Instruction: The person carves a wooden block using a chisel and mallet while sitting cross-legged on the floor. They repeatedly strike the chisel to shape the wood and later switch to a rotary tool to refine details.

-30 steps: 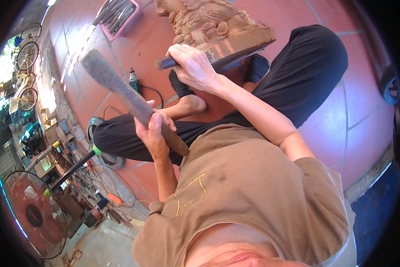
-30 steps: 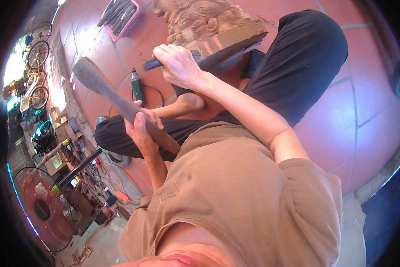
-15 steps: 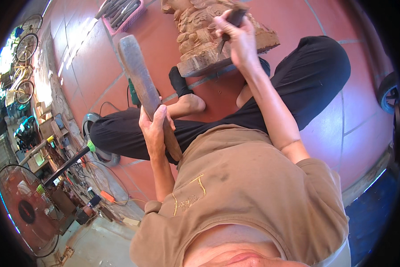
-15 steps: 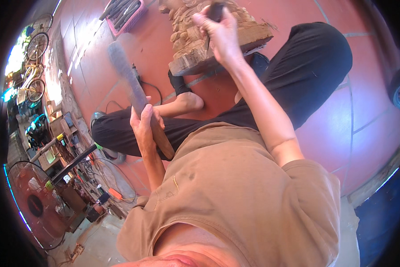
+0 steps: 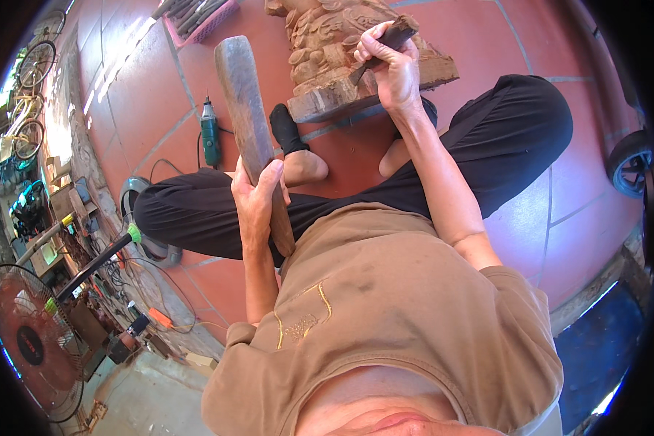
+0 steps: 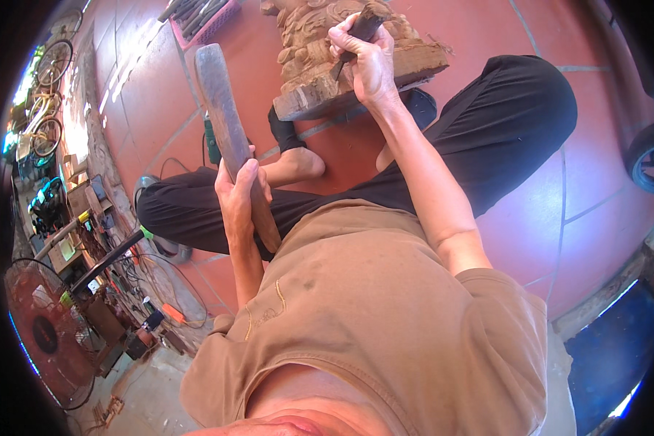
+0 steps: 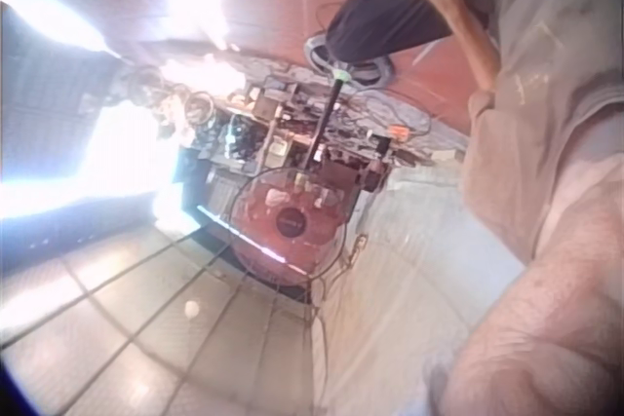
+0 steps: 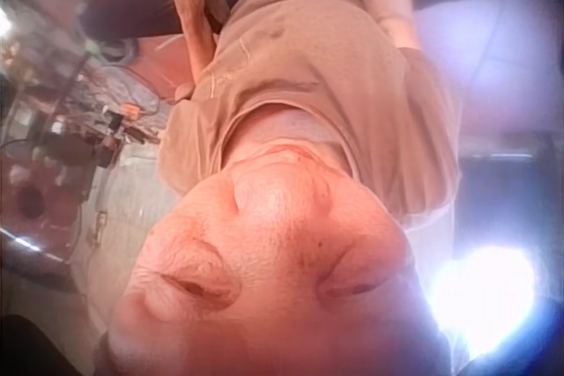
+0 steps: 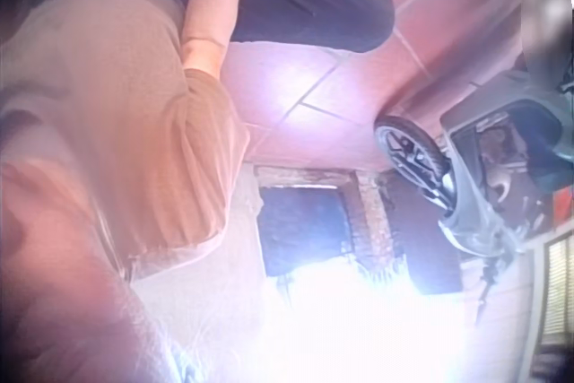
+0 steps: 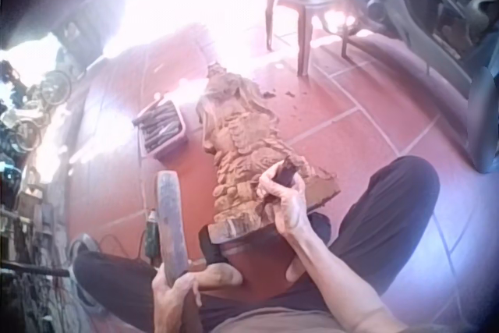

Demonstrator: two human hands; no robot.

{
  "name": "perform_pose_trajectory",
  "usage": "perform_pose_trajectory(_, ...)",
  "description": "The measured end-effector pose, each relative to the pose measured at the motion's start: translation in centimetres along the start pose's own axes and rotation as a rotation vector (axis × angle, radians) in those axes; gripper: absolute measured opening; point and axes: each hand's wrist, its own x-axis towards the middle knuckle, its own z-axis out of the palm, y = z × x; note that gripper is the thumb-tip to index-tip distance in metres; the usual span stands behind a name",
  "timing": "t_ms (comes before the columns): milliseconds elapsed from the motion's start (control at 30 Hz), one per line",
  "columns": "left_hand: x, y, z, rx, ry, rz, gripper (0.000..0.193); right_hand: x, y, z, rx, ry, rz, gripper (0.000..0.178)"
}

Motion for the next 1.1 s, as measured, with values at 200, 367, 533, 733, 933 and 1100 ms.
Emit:
perform_pose_trajectory(200,0.0,-0.4,-0.1,0.004,0.008,0.001,0.037,0.1,0.6,-0.2,-0.005,-0.003,-0.009,0.018)
perform_pose_trajectory(367,-0.1,0.0,0.3,-0.008,0.023,-0.006,0.038,-0.5,1.0,0.3,-0.168,-0.014,-0.08,0.019)
perform_pose_trajectory(533,0.1,0.2,0.4,0.037,-0.003,-0.017,0.039,-2.9,1.6,2.0,-0.631,-0.115,-0.224,0.019)
perform_pose_trajectory(733,1.1,3.7,0.6,0.257,-0.065,0.05,0.039,-1.7,1.2,0.8,-0.297,-0.013,-0.178,0.02)
perform_pose_trajectory(933,4.0,11.2,2.0,0.51,-0.24,0.426,0.043,-1.3,0.8,1.0,-0.494,-0.074,-0.081,0.019)
perform_pose_trajectory(1100,6.1,14.1,4.6,0.67,-0.409,0.652,0.05,-1.4,0.8,1.6,-0.444,-0.01,-0.072,0.013)
